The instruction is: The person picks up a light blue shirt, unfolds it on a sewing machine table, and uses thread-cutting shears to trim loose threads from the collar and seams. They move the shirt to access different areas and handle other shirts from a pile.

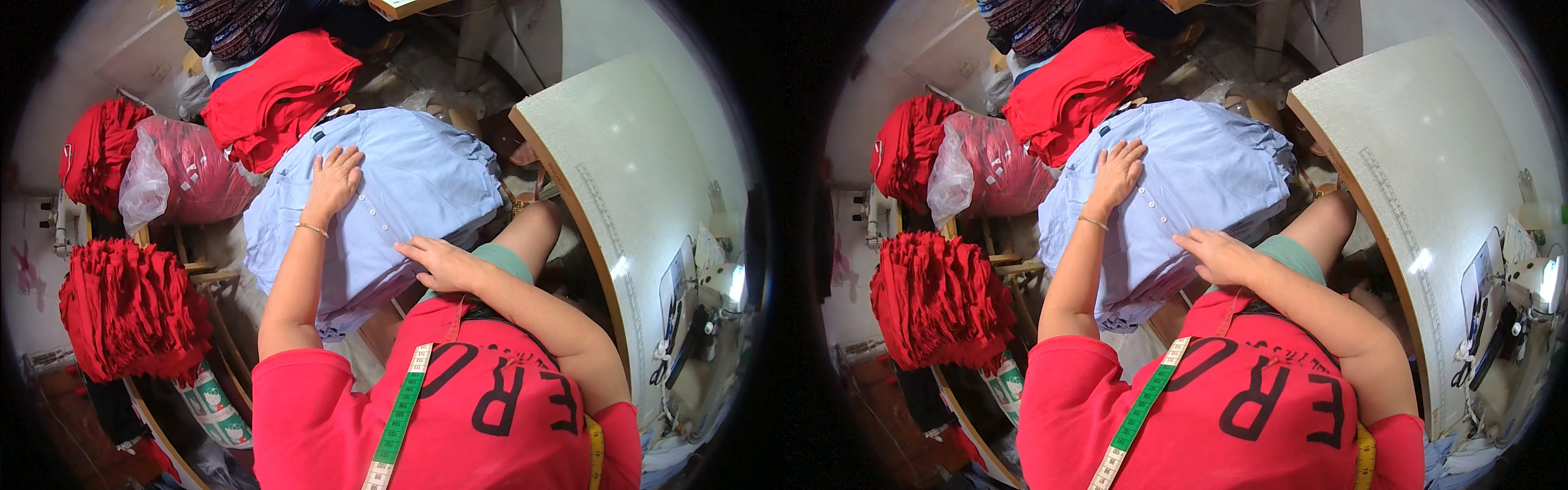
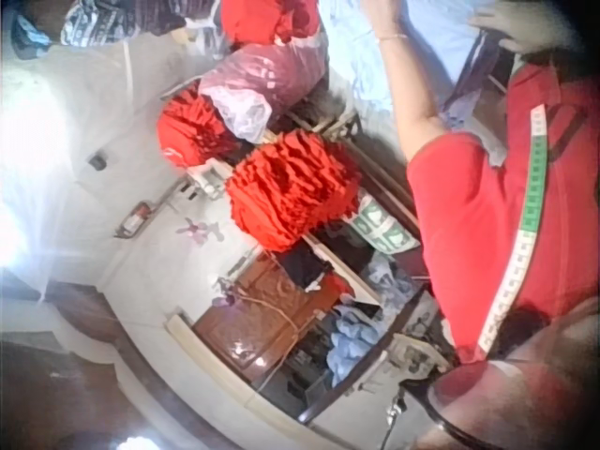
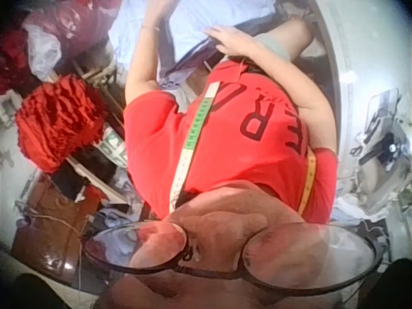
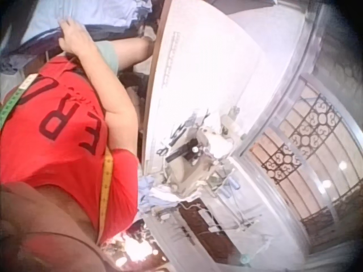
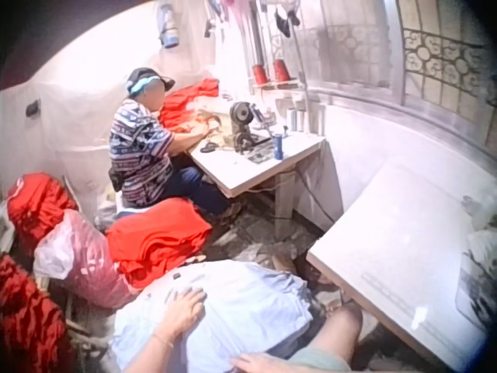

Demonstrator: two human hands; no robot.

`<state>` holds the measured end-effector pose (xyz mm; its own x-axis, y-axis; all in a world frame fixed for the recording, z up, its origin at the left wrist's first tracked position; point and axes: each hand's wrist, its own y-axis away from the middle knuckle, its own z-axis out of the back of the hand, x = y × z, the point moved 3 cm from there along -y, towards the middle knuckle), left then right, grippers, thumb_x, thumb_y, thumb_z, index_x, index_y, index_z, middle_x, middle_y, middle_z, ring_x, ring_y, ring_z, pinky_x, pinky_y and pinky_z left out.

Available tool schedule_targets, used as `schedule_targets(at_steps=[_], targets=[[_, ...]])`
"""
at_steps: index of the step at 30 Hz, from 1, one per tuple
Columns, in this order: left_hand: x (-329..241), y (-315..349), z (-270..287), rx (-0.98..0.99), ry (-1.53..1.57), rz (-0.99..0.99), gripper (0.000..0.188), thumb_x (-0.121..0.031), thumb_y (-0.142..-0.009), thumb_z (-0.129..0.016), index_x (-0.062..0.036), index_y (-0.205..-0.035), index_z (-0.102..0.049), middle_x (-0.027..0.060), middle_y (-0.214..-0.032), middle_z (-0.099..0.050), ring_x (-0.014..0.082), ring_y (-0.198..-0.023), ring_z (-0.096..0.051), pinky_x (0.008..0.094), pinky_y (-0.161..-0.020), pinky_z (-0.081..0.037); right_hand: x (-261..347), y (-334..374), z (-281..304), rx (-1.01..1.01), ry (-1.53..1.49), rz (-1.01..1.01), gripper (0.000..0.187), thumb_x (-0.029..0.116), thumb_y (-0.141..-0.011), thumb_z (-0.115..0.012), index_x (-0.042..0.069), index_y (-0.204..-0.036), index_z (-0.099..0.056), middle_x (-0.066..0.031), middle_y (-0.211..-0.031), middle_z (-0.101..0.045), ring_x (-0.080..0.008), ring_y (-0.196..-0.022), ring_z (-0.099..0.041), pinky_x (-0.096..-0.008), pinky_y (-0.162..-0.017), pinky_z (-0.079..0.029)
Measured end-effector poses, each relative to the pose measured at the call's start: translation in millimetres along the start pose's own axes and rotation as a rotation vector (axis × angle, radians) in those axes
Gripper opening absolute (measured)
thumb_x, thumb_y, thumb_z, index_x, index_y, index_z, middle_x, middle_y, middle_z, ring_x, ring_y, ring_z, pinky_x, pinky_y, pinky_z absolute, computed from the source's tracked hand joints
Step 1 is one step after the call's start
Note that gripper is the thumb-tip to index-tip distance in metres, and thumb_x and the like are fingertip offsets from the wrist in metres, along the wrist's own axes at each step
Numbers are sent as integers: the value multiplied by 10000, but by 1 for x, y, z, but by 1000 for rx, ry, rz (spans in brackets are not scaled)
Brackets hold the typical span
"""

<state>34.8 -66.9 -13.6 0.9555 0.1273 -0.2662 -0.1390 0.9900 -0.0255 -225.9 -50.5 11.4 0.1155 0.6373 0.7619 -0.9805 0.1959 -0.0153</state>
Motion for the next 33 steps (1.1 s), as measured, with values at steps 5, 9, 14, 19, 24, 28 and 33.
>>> schedule_targets(at_steps=[5, 9, 14, 19, 24, 28, 33], targets=[[44, -2, 0, -115, 266, 111, 381, -353, -956, -392, -159, -1247, -543, 73, -1378, -446, 284, -1336, -310, 568, -1066, -163, 3, 0, 0, 27, 36, 29, 635, 56, -706, -630, 14, -1301, -413, -150, -1088, -499, -319, -1028, -523, -404, -888, -431], [7, 23, 23, -406, 329, 69, 369, -309, -931, -460, -89, -1213, -554, 117, -1310, -499, 317, -1293, -361, 535, -1051, -222, -2, 4, -1, -7, 42, 18, 630, 50, -703, -624, 19, -1297, -415, -149, -1103, -497, -317, -1039, -522, -405, -885, -432], [2, 50, -2, -236, 102, 83, 419, -322, -946, -419, -94, -1292, -482, 94, -1384, -421, 318, -1310, -331, 510, -1076, -201, -3, 7, -4, -32, 82, 27, 624, 39, -701, -611, 32, -1295, -421, -147, -1111, -499, -314, -1038, -528, -406, -886, -431], [33, 38, -1, -242, 187, 199, 429, -339, -948, -415, -99, -1300, -475, 116, -1381, -420, 318, -1311, -330, 525, -1078, -177, 1, 10, -2, 59, 96, 1, 615, 62, -718, -617, 40, -1300, -419, -137, -1176, -497, -315, -1084, -515, -407, -902, -426], [-68, 56, 32, -283, 34, -110, 434, -269, -869, -556, -69, -1251, -508, 148, -1338, -465, 331, -1289, -366, 521, -1075, -187, -6, 27, 5, 95, 179, -51, 523, 106, -748, -614, 72, -1255, -489, -122, -1224, -495, -307, -1107, -516, -422, -919, -419], [-139, 129, -2, 101, -42, -323, 473, -245, -817, -591, -45, -1236, -505, 150, -1373, -409, 303, -1297, -350, 526, -1065, -219, -8, 40, 14, 262, 269, -162, 402, 150, -774, -588, 85, -1170, -572, -131, -1199, -526, -304, -1088, -533, -418, -927, -418], [-177, 153, 2, 238, 317, -654, 120, -99, -758, -587, -41, -862, -601, 93, -763, -566, 279, -790, -556, 390, -803, -441, -21, 84, 37, 211, 130, -309, 374, 167, -798, -562, 66, -1157, -578, -149, -1148, -565, -295, -1078, -540, -390, -927, -422]])
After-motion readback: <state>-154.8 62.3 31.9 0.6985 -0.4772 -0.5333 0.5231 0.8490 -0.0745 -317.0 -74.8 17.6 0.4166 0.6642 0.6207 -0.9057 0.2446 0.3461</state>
